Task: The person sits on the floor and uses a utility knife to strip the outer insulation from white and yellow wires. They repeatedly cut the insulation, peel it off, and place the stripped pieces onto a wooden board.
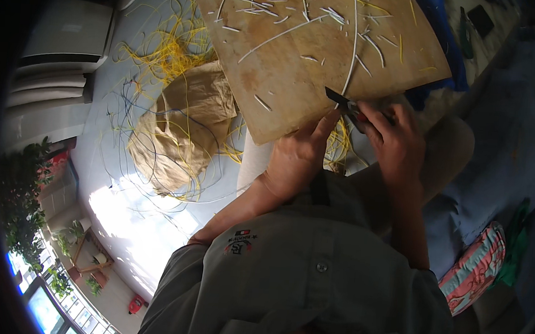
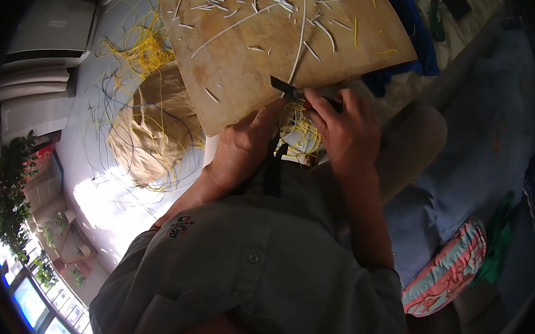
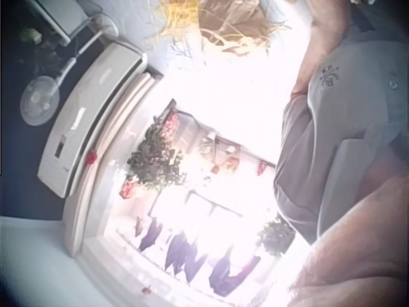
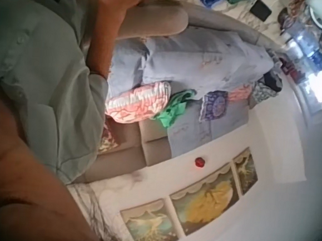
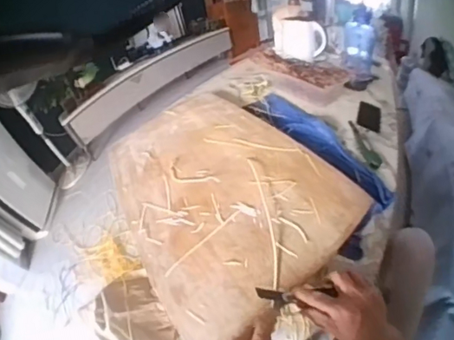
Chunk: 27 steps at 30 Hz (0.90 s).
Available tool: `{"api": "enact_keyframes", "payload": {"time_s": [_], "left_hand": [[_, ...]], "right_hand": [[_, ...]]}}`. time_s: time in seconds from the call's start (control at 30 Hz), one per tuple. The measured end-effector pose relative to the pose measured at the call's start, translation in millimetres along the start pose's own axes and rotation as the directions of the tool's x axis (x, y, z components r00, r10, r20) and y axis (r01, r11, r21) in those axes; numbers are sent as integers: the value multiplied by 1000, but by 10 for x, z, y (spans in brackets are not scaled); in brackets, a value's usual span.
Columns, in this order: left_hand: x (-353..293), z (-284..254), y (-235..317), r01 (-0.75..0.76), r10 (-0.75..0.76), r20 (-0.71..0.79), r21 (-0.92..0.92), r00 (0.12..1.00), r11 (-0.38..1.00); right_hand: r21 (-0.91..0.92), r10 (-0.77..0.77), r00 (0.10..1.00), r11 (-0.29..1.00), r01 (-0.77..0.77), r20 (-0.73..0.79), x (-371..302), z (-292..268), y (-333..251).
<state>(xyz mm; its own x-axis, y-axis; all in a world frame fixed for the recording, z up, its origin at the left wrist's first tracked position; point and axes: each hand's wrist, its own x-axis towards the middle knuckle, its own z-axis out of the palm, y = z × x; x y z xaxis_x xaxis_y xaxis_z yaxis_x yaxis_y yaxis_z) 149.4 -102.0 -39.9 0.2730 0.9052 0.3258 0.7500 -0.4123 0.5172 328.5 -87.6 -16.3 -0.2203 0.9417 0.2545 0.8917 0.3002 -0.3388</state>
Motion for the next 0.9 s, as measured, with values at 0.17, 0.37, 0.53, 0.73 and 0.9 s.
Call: {"api": "enact_keyframes", "payload": {"time_s": [0.17,0.37,0.53,0.73,0.9], "left_hand": [[5,20,2,-36,34,-53,-22,998,999],[27,96,-1,10,-18,-69,-115,997,993],[-10,26,51,446,-377,242,-552,894,704],[-12,-65,121,653,-385,619,-756,685,-54],[73,-267,210,701,-408,746,-652,527,-288]], "right_hand": [[-103,-125,985,988,113,-121,21,90,47],[-96,-122,982,989,108,-145,9,105,-47],[-14,-46,984,999,45,-173,49,139,-50],[33,-21,985,999,26,-170,85,119,-45],[22,-65,984,997,70,-168,132,107,-19]]}}
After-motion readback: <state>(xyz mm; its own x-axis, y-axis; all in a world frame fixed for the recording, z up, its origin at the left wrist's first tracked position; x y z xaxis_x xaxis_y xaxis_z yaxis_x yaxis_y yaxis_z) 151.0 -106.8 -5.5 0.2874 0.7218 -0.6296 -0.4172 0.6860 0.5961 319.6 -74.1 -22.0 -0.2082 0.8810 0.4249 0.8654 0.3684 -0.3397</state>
